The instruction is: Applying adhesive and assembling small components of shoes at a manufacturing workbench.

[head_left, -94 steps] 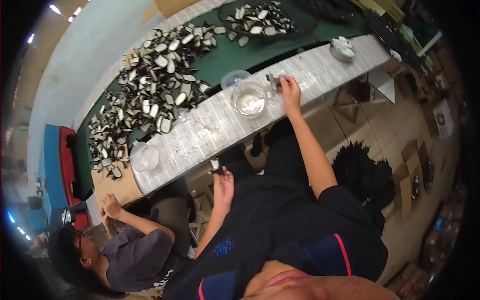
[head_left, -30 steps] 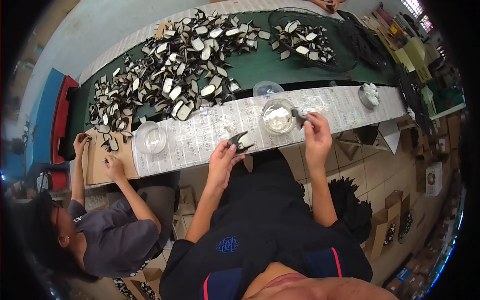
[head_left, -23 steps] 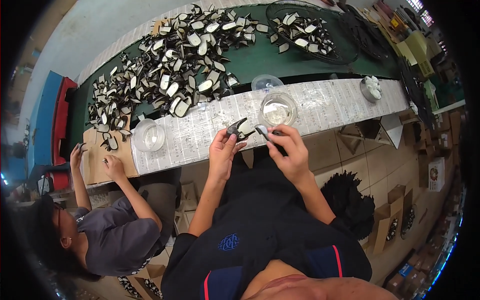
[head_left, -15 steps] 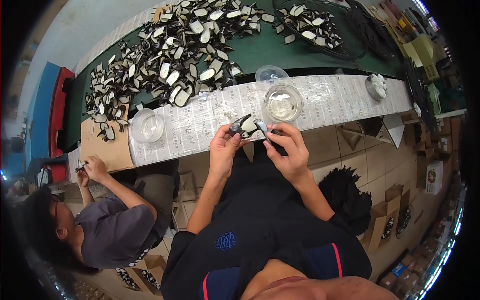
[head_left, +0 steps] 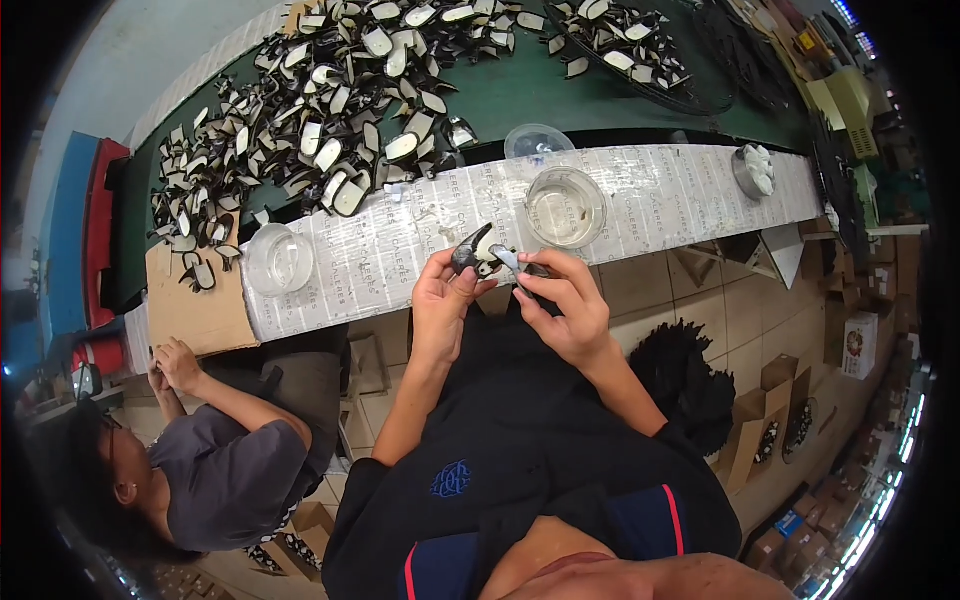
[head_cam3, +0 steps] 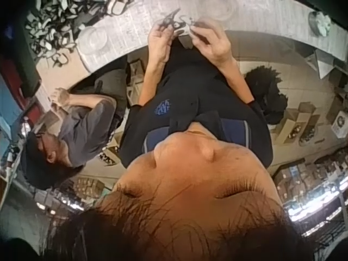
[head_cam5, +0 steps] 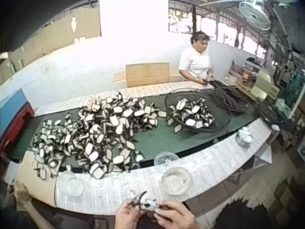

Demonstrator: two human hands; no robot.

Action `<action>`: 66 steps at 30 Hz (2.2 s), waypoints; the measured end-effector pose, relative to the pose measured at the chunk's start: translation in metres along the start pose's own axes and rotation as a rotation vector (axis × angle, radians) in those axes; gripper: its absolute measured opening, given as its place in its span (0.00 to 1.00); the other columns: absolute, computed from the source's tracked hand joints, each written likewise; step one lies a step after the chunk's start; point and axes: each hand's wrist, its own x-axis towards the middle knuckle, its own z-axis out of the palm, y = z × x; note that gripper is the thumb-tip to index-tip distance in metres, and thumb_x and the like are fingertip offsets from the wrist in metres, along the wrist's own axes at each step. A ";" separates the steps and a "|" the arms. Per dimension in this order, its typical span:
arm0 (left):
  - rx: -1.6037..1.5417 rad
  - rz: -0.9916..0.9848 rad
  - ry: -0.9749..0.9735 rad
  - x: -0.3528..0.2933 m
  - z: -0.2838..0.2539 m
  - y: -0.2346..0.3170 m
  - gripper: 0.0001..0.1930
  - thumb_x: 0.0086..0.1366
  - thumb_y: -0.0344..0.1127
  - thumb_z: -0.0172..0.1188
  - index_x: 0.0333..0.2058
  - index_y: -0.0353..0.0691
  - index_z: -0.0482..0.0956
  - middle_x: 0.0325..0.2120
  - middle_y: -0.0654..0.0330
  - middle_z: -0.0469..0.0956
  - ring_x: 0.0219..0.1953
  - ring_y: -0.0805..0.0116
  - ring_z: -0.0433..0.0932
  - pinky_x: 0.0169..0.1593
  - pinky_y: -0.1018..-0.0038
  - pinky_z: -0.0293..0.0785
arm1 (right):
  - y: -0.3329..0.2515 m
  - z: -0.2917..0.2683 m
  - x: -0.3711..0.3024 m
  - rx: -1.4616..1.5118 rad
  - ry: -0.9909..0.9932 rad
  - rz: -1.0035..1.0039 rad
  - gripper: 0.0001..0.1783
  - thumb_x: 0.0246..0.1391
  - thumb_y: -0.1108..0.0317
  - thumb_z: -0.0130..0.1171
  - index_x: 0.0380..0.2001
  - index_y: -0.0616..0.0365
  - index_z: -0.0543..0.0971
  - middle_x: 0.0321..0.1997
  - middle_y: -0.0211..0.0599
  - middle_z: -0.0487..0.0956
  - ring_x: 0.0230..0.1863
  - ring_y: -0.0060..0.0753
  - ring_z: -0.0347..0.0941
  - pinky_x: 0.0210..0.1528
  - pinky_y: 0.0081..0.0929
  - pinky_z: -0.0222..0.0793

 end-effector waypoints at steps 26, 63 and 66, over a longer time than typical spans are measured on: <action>-0.016 -0.076 -0.052 0.006 -0.002 -0.004 0.15 0.68 0.29 0.56 0.51 0.32 0.69 0.43 0.57 0.76 0.44 0.70 0.78 0.48 0.71 0.79 | 0.004 0.015 -0.008 -0.093 0.013 -0.004 0.17 0.43 0.81 0.68 0.39 0.63 0.78 0.48 0.46 0.76 0.45 0.42 0.77 0.42 0.29 0.78; 0.006 -0.140 -0.068 0.005 0.002 -0.001 0.13 0.69 0.30 0.55 0.50 0.36 0.70 0.44 0.58 0.77 0.46 0.70 0.78 0.50 0.70 0.78 | 0.004 0.001 0.006 -0.067 -0.011 -0.003 0.15 0.45 0.81 0.66 0.39 0.64 0.78 0.48 0.47 0.76 0.44 0.43 0.77 0.41 0.29 0.77; 0.007 -0.142 -0.068 0.005 0.002 0.000 0.13 0.68 0.30 0.56 0.50 0.36 0.70 0.45 0.58 0.77 0.46 0.71 0.78 0.49 0.71 0.77 | 0.005 0.002 0.007 -0.069 -0.026 0.013 0.15 0.45 0.81 0.66 0.39 0.64 0.78 0.48 0.47 0.76 0.44 0.44 0.77 0.40 0.29 0.77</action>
